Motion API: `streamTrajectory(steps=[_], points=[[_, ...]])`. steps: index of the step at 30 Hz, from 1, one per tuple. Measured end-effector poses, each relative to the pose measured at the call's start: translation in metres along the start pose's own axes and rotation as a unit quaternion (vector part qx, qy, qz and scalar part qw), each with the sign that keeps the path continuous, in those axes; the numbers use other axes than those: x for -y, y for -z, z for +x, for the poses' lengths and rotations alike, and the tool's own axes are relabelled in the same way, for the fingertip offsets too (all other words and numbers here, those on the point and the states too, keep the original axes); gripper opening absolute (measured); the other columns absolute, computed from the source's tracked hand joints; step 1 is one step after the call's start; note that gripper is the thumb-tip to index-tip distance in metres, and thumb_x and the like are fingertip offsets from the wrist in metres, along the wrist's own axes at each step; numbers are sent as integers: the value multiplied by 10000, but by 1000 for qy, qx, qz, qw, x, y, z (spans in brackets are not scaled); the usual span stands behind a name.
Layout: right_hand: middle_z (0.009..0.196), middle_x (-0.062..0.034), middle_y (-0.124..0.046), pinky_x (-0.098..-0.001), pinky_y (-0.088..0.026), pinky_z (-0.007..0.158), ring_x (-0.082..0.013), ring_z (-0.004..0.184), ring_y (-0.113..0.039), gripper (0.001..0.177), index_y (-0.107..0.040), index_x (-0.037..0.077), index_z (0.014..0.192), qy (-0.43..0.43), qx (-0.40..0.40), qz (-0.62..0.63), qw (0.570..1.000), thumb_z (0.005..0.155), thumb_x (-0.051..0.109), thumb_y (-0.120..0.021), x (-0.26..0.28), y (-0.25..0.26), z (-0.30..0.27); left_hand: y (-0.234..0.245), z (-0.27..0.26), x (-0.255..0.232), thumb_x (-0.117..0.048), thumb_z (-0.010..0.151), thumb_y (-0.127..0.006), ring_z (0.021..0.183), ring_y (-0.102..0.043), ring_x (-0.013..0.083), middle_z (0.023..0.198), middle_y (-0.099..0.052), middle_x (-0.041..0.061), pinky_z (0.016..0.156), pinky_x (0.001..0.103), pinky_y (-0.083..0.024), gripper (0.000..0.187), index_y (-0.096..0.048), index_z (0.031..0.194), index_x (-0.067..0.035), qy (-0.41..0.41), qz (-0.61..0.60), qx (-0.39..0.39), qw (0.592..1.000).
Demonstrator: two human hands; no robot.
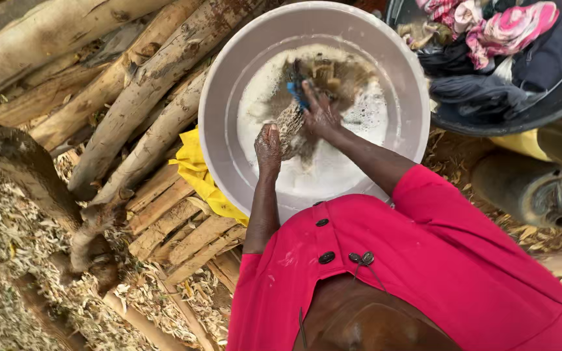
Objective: The person washes clothes in a basin of soapy water by hand and using a brush, scrubbing the fabric against itself and with the brush.
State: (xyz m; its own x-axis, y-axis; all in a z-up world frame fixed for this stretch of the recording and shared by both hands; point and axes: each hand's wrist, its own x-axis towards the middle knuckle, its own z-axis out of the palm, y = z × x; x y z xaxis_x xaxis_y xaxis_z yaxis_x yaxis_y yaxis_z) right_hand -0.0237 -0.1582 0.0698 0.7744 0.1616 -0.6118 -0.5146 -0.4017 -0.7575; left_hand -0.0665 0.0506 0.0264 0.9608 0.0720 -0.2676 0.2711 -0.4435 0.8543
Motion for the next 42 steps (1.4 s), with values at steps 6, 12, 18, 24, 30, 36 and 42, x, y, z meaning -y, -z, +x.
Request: streamTrajectory(steps=[6, 12, 18, 24, 30, 36, 42], points=[[1519, -183, -401, -539, -444, 1099, -338, 1297, -477, 777, -87, 396, 1660, -9, 54, -293, 955, 1040, 270, -537, -14, 8, 9, -2, 6, -1, -167, 961, -551, 851, -695, 342, 1063, -725, 204, 738, 478, -549, 343, -656, 1243, -2, -272, 377, 70, 882], [1371, -193, -521, -475, -538, 907, -294, 1044, -594, 778, -95, 422, 1657, 154, -86, -195, 965, 1052, 323, -574, -55, 4, 32, 7, -7, -41, -165, 1009, -590, 852, -728, 362, 1053, -738, 207, 764, 458, -594, 271, -663, 1214, -5, -221, 291, 42, 930], [1260, -238, -586, -365, -625, 621, -250, 809, -663, 759, -133, 422, 1638, 5, -3, -322, 947, 1037, 298, -579, -44, 33, 21, 4, -12, -60, -170, 1001, -601, 793, -734, 326, 968, -753, 163, 721, 450, -596, 190, -691, 1143, -81, -226, 315, 40, 921], [1504, -327, -441, -428, -575, 721, -333, 997, -619, 770, -150, 285, 1656, 269, -80, -191, 941, 1052, 466, -592, -63, -8, 12, 1, 4, -31, -226, 1059, -583, 786, -713, 362, 945, -724, 179, 700, 484, -567, 233, -628, 1162, -22, -172, 353, 46, 918], [1662, -230, -274, -536, -627, 938, -380, 1105, -716, 708, -56, 300, 1687, 32, -64, -231, 970, 1076, 403, -398, -63, 18, 26, -17, 7, 7, -268, 1129, -455, 929, -695, 384, 1072, -708, 267, 836, 486, -553, 338, -621, 1210, 16, -255, 263, -78, 927], [1616, -220, -365, -555, -483, 805, -322, 1175, -637, 753, -66, 250, 1654, 217, -73, -278, 933, 1102, 427, -547, -63, -23, 22, -14, 5, -8, -327, 1135, -439, 855, -679, 395, 941, -696, 262, 775, 521, -536, 423, -637, 1133, 47, -143, 163, -44, 975], [1344, -247, -649, -382, -620, 591, -274, 797, -705, 887, 62, 229, 1692, 16, 7, 37, 999, 991, 393, -456, -64, 11, 23, -7, -7, -11, -345, 995, -529, 778, -682, 402, 1136, -715, 295, 681, 459, -576, 431, -640, 1280, -42, -303, 307, 50, 901]])
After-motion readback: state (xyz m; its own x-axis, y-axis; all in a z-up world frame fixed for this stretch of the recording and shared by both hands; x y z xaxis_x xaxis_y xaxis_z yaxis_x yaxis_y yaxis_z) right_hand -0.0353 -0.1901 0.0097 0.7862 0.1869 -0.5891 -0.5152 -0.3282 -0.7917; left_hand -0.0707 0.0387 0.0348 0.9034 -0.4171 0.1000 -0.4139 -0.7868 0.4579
